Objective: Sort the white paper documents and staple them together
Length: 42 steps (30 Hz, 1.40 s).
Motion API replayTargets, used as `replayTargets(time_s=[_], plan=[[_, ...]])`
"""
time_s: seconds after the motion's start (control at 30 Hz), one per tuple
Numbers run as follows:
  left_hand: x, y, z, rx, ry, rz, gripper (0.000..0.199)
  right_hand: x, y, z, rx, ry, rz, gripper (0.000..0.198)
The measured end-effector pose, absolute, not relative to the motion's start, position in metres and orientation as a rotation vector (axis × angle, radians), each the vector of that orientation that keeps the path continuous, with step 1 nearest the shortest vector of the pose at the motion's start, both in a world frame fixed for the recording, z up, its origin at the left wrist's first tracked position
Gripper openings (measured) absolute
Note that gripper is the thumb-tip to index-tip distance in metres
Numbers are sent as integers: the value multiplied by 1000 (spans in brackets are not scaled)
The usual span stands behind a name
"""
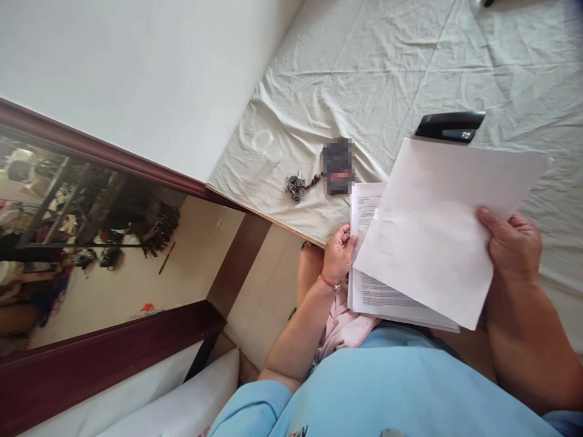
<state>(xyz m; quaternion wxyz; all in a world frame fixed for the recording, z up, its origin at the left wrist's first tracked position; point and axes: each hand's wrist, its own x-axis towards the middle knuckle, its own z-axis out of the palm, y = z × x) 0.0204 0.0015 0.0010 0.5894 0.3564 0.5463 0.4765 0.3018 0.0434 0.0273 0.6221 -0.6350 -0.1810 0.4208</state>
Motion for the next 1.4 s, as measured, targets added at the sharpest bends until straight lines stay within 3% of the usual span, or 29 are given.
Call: replayTargets(time_s=[0.53, 0.97, 1.4], plan=[[19, 2, 2, 833, 1286, 1087, 47, 300, 45, 31, -1452, -420, 969, 42], [22, 1, 4, 780, 1277, 1108, 35, 297, 35, 30, -1534, -606, 1190, 50], [22, 1, 5, 817, 1303, 1102, 36, 295, 33, 29, -1527, -711, 1217, 45]])
